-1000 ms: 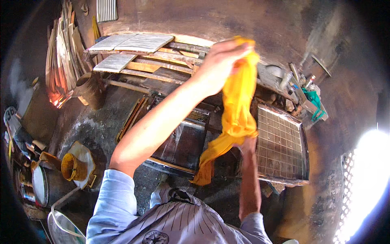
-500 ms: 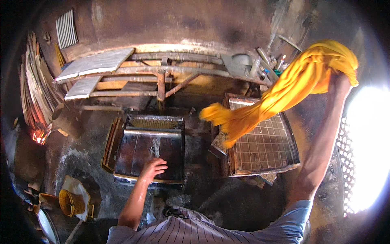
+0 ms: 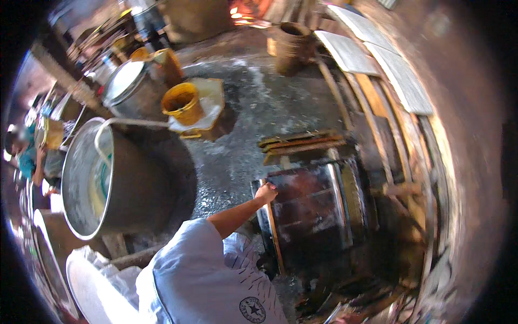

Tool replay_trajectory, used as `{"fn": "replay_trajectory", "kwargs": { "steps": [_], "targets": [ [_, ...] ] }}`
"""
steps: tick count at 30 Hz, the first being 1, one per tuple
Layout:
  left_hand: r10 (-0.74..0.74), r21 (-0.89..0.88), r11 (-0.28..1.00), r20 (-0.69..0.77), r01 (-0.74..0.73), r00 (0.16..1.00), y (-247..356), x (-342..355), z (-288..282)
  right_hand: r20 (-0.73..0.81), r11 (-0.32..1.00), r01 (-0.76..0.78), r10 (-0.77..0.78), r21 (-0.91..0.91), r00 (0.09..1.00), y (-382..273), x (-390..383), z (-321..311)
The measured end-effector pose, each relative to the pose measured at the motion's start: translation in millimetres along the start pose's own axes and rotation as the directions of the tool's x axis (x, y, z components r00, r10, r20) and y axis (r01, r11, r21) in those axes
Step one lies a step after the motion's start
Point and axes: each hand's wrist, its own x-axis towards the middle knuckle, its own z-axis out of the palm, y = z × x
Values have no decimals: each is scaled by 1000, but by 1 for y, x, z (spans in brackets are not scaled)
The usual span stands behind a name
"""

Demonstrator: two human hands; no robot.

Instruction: The person places a white sheet onto a wooden frame, covers it with a yellow cloth, and presses it down. They then flip the frame to remove the sheet and place it on a stack. The person repeats this process with another frame, scoops a liquid mixture from a large vat into a bucket, and continues the pressing and stacking cycle.

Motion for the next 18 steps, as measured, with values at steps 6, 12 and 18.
{"fn": "replay_trajectory", "kwargs": {
  "steps": [6, 12, 18],
  "targets": [
    [-116, 238, 960, -147, 149, 982, -8, 41, -13, 27, 922, -385, 386, -26, 922, 68, 7, 50],
    [-295, 484, 844, 55, 233, 954, -4, 78, -1, -61, 871, -487, 490, 60, 869, 91, 32, 99],
    [170, 772, 490, 371, -405, 913, -46, 155, -66, -99, 862, -508, 505, -2, 857, 50, 40, 101]
  ]
}}
